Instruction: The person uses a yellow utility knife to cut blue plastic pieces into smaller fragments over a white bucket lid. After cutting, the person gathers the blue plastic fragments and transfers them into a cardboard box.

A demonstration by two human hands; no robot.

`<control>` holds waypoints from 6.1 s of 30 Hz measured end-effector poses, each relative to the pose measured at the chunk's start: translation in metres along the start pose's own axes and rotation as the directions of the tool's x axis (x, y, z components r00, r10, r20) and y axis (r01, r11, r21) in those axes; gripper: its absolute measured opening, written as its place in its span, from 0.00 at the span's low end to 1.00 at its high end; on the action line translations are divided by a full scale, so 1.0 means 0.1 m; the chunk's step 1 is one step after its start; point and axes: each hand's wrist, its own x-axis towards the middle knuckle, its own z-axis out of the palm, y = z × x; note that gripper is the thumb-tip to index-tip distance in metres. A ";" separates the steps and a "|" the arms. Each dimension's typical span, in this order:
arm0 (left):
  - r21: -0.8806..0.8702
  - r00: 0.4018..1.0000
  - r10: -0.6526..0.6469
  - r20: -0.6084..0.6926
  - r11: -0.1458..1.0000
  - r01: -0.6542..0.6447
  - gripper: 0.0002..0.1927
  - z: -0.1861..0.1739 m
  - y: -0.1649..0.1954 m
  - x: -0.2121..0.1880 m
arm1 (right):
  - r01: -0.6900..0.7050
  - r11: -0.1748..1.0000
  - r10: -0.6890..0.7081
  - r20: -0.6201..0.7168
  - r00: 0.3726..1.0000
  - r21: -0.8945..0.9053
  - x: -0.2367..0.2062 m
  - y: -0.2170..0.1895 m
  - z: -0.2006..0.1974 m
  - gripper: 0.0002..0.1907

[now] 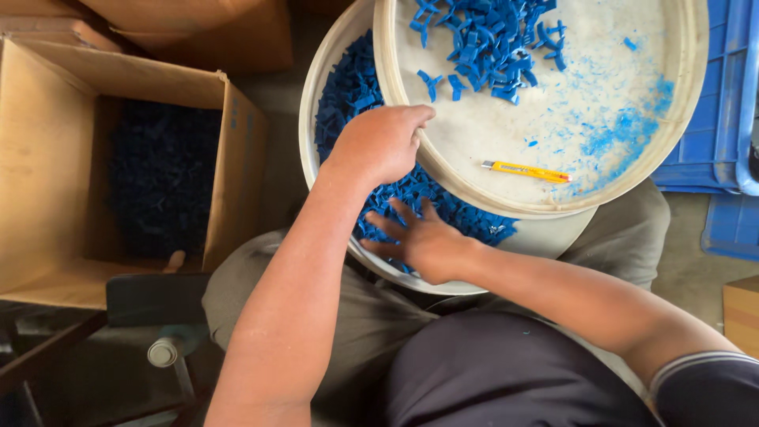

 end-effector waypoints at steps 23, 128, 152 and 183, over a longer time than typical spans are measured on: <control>0.029 0.991 -0.099 0.092 0.995 0.097 0.21 0.01 0.02 0.06 | -0.164 0.983 0.131 0.300 0.945 0.087 0.49 0.36 -0.26 0.62; 0.077 0.999 0.007 0.038 0.997 -0.010 0.20 -0.02 0.00 0.06 | -0.042 0.719 0.414 -0.379 0.828 0.694 0.97 0.97 0.51 0.40; 0.045 0.999 -0.001 0.040 0.999 -0.001 0.22 0.07 -0.08 0.00 | -0.335 0.867 0.430 -0.217 0.876 0.369 0.80 0.72 0.41 0.37; 0.031 0.885 -0.304 -0.353 0.941 0.336 0.25 -0.19 -0.40 -0.04 | -0.131 0.900 0.432 -0.815 0.386 0.415 -1.16 1.24 -0.83 0.39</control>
